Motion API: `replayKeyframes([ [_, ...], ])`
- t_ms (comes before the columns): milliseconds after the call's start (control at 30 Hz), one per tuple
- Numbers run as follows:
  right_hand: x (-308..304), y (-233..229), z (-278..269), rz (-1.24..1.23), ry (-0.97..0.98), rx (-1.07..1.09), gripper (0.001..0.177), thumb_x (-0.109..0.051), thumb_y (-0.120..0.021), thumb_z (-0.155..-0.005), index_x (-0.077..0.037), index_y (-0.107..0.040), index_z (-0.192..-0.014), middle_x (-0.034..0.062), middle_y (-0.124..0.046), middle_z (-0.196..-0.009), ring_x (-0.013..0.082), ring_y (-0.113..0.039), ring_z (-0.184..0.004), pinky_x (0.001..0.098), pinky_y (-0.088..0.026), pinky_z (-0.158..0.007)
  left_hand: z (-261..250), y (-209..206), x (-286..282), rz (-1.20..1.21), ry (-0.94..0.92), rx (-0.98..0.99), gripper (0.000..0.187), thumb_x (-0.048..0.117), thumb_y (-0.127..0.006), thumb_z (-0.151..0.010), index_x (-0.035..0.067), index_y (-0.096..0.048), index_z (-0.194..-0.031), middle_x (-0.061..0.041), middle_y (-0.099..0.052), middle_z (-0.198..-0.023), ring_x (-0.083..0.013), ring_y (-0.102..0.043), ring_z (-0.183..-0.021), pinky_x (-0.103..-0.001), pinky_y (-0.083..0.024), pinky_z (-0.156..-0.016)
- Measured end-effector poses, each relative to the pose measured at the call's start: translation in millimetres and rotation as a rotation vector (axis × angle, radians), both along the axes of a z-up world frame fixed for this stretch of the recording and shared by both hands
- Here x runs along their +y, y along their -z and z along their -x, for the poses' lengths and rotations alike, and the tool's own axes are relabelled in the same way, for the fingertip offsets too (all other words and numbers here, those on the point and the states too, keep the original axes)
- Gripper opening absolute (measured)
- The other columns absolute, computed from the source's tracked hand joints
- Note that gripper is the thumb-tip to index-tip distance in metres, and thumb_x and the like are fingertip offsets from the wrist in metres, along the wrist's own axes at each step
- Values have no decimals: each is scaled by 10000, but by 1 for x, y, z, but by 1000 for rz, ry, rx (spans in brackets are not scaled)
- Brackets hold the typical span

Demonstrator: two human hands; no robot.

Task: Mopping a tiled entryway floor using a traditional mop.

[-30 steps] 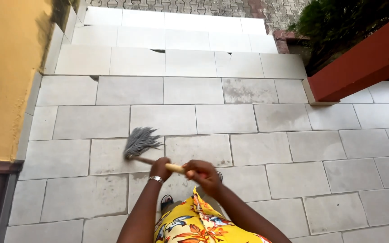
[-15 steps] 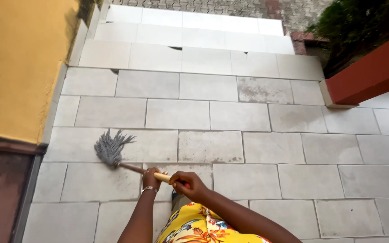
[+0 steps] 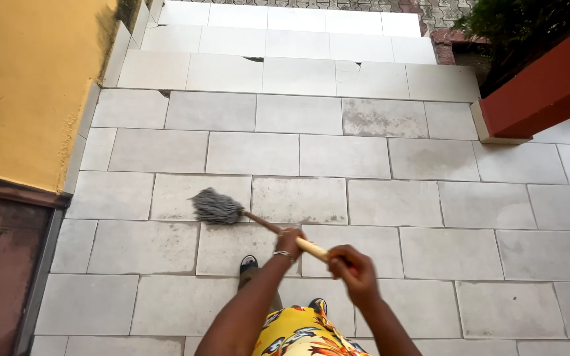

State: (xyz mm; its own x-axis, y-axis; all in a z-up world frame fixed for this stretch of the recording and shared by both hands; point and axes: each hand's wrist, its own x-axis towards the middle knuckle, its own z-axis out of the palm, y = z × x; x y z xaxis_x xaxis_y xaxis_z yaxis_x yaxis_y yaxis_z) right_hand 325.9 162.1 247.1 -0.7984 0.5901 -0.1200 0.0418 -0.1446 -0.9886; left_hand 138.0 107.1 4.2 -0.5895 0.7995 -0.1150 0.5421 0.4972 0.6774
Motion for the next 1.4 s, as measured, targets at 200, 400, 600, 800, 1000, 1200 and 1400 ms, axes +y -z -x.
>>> replayKeyframes([
  [200,14,-47,-102,-168,241,-63,125,-40,-581,-975,12,-681,-1028,54,-648,-730,82,-557,-631,249,-471,-573,-128,-44,60,-87,113,-115,381,395,-891,-761,90,-664,-778,-127,-715,-865,-330,-687,-891,-456,-446,-1079],
  [400,-15,-73,-150,-239,389,-272,105,-28,-604,-950,-7,-693,-1000,51,-625,-702,80,-547,-616,247,-456,-555,-193,-39,92,-161,433,-281,333,310,-907,-746,87,-669,-812,-136,-736,-842,-333,-708,-869,-491,-381,-1132],
  [600,-33,-97,-148,-575,332,-319,133,5,-619,-895,-24,-681,-1010,82,-681,-826,165,-610,-661,291,-490,-615,-245,-24,96,68,379,-1138,181,237,-661,-851,64,-616,-883,-129,-728,-842,-229,-751,-794,-385,-632,-739],
  [800,-51,-93,-147,-573,209,-334,101,-1,-647,-892,-38,-690,-976,108,-654,-788,216,-599,-666,331,-478,-641,-242,-31,67,191,219,-1487,240,212,-541,-926,7,-598,-813,-152,-681,-797,-253,-748,-785,-382,-639,-706],
  [1000,-66,-99,-138,-666,143,-88,132,20,-621,-890,-24,-672,-1004,84,-667,-873,161,-627,-749,288,-500,-696,-198,-85,32,-8,709,-252,288,356,-791,-799,104,-668,-863,-73,-706,-976,-301,-689,-933,-433,-559,-826],
  [1200,-106,-120,-90,-418,172,-39,147,76,-614,-898,24,-701,-1006,58,-682,-847,56,-569,-663,205,-461,-569,-128,-91,-33,-97,650,-118,186,278,-784,-797,143,-678,-870,-37,-723,-964,-274,-698,-977,-424,-537,-932],
  [1400,-163,-109,-13,-280,29,224,178,112,-535,-882,51,-663,-989,139,-723,-947,96,-595,-696,223,-485,-608,-33,-73,-148,-202,488,-35,205,242,-815,-747,124,-658,-808,-65,-693,-857,-287,-680,-902,-464,-505,-930],
])
